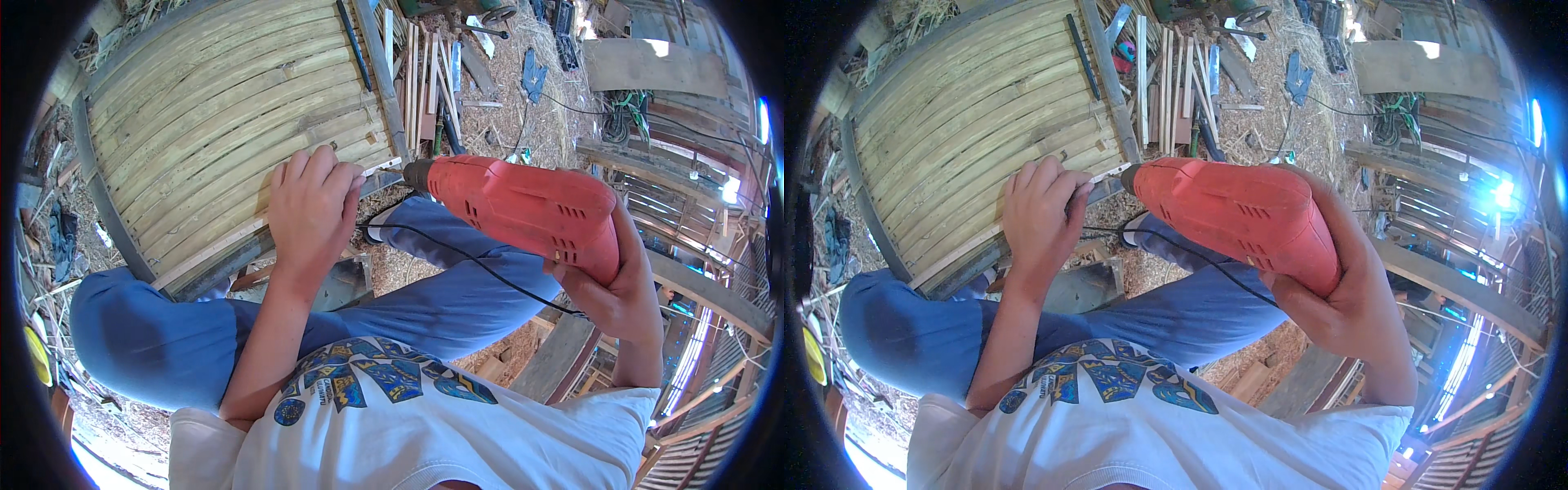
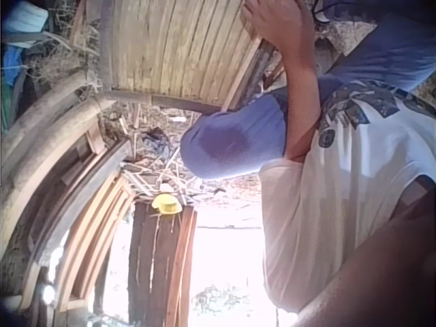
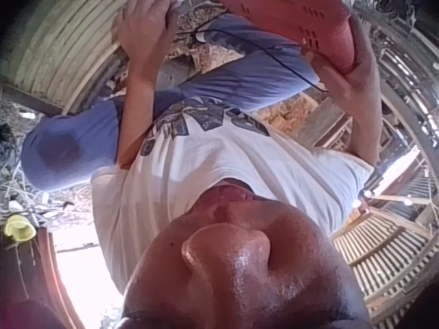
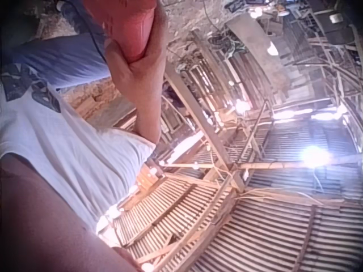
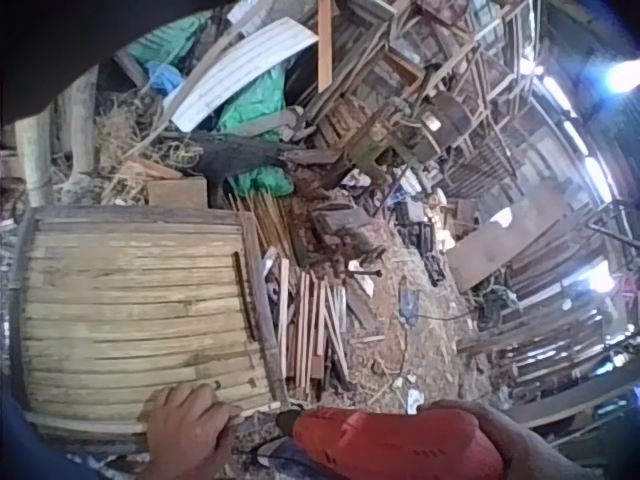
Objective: The person holds a wooden strip against a partially assembled wooden frame and uses a power drill to drive several screws through the strip and into the frame.
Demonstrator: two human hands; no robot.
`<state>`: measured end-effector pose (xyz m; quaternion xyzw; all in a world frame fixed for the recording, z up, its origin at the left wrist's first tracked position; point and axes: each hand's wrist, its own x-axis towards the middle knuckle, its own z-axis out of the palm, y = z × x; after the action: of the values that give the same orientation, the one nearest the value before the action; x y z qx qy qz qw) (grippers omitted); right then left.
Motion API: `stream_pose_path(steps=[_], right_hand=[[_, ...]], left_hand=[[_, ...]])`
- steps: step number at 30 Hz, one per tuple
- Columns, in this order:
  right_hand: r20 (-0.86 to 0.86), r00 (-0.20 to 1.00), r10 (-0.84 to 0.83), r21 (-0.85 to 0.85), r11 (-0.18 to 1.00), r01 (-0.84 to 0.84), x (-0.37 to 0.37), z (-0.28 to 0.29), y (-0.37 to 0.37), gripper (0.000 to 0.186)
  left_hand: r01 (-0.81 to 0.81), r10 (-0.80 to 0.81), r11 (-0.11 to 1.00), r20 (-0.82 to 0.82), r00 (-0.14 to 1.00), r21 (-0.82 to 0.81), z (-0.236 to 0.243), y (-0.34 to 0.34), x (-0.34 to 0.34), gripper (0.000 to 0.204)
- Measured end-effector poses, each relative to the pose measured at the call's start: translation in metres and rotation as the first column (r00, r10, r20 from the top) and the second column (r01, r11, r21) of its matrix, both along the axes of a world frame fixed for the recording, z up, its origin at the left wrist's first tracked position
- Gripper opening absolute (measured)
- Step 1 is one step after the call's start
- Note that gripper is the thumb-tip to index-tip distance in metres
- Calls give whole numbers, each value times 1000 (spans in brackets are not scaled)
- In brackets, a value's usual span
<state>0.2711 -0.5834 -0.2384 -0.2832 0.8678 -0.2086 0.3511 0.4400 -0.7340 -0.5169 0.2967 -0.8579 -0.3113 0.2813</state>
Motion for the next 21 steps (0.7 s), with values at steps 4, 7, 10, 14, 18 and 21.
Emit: stream_pose_path(steps=[4, 7, 10, 14, 18, 21], right_hand=[[-63, 977, 204, 29, 979, -202, -13, 1, 14, 93], [14, 998, -55, -13, 998, 56, 1, 1, 3, 81], [10, 998, -55, -30, 998, 55, 3, 0, 0, 81], [-1, 996, -89, 52, 995, 89, 2, 4, -14, 81], [19, 998, -53, 29, 998, 52, 2, 7, -18, 77], [17, 1000, -5, 73, 997, 4, 6, 13, -32, 77]], left_hand=[[-1, 1, 1000, -5, 1000, 9, 2, 0, -1, 10], [3, -3, 1000, 2, 1000, 17, 2, 0, -1, 9], [-3, 3, 1000, -2, 1000, 9, 1, 0, -1, 10], [-9, 9, 1000, -13, 1000, 10, 0, -2, 1, 10], [-18, 19, 1000, -36, 999, 16, 0, -1, -2, 11], [-22, 22, 1000, -42, 999, 18, 0, -2, -3, 12]])
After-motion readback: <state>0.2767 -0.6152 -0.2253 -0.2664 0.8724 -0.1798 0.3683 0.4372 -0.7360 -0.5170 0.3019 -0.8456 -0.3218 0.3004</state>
